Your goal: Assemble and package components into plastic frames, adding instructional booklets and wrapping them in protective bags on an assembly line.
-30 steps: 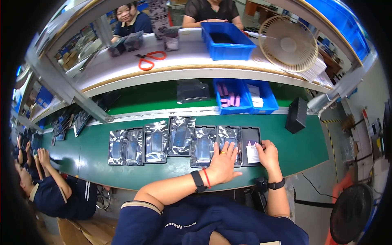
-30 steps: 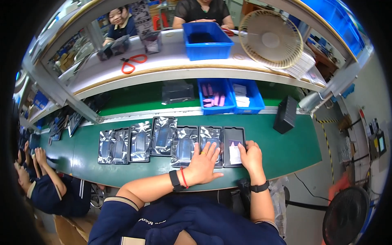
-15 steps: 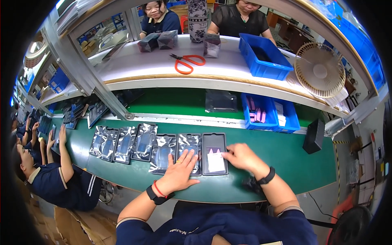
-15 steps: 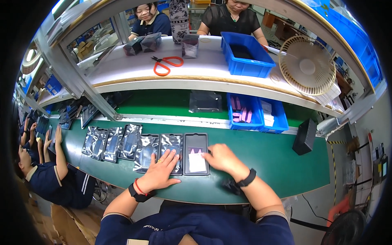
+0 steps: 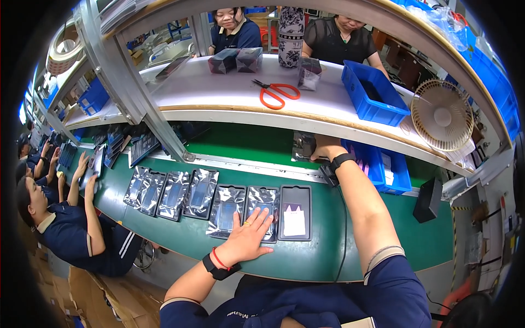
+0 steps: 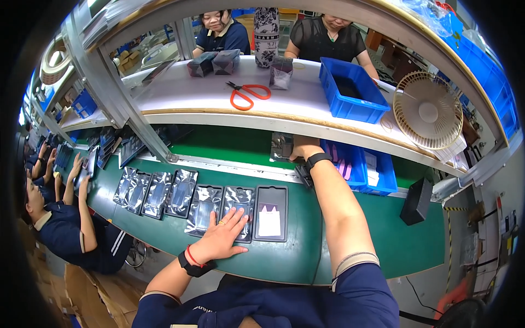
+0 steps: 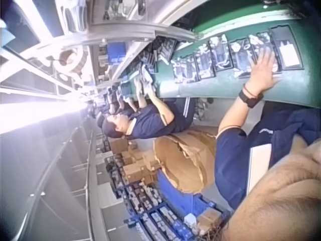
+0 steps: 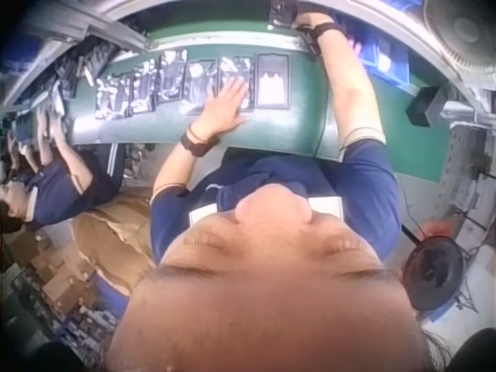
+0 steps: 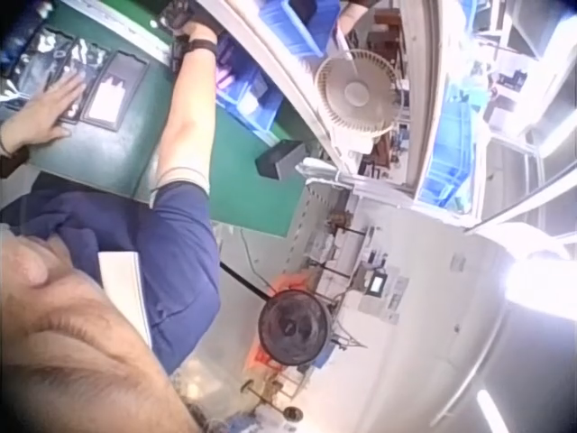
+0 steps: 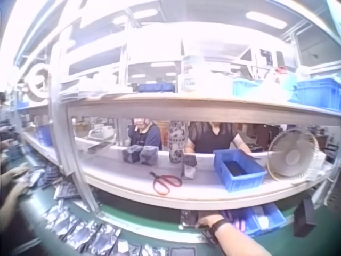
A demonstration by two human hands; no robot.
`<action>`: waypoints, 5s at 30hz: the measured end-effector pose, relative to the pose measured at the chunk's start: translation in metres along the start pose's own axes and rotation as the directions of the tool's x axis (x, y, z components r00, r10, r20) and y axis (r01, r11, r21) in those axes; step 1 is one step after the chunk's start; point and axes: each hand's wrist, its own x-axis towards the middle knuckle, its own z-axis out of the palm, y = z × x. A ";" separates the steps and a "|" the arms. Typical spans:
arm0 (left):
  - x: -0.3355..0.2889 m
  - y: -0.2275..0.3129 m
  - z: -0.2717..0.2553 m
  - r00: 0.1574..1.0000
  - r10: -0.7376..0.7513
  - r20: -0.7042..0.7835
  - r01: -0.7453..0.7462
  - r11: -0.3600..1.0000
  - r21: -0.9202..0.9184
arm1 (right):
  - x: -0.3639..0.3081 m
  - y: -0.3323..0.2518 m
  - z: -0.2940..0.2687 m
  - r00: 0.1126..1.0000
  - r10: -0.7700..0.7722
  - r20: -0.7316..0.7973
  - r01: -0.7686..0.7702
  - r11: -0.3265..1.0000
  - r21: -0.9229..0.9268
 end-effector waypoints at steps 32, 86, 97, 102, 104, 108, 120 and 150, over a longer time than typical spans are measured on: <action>-0.015 -0.010 -0.007 0.984 -0.178 -0.012 0.177 0.983 -0.053 | -0.393 0.051 0.065 0.705 0.630 -0.327 -0.260 0.658 0.707; 0.154 0.232 0.014 0.980 0.186 0.071 0.093 -0.108 -0.990 | -0.374 0.102 0.051 0.501 0.687 -0.527 0.103 0.557 0.824; 0.112 0.175 0.016 0.940 -0.131 -0.315 -0.302 0.110 -0.947 | -0.337 0.118 0.016 0.542 0.635 -0.551 -0.040 0.674 0.737; 0.106 0.171 0.007 0.904 -0.107 -0.414 -0.339 0.411 -0.846 | -0.281 0.004 0.028 0.849 0.445 -0.284 0.203 0.222 0.954; 0.104 0.160 0.008 0.905 -0.111 -0.411 -0.343 0.382 -0.858 | -0.274 -0.004 0.030 0.813 0.390 -0.431 0.274 0.396 0.876; 0.102 0.151 0.007 0.935 -0.152 -0.320 -0.305 0.113 -0.946 | -0.272 -0.018 0.031 0.844 0.347 -0.410 0.231 0.455 0.860; 0.083 0.134 -0.002 0.952 -0.176 -0.251 -0.236 0.104 -0.966 | -0.321 0.090 0.020 0.468 0.589 -0.659 -0.316 0.807 0.498; 0.058 0.035 0.004 0.874 -0.462 -0.149 0.446 0.886 -0.131 | -0.287 0.027 0.041 0.902 0.411 -0.130 0.165 -0.050 0.985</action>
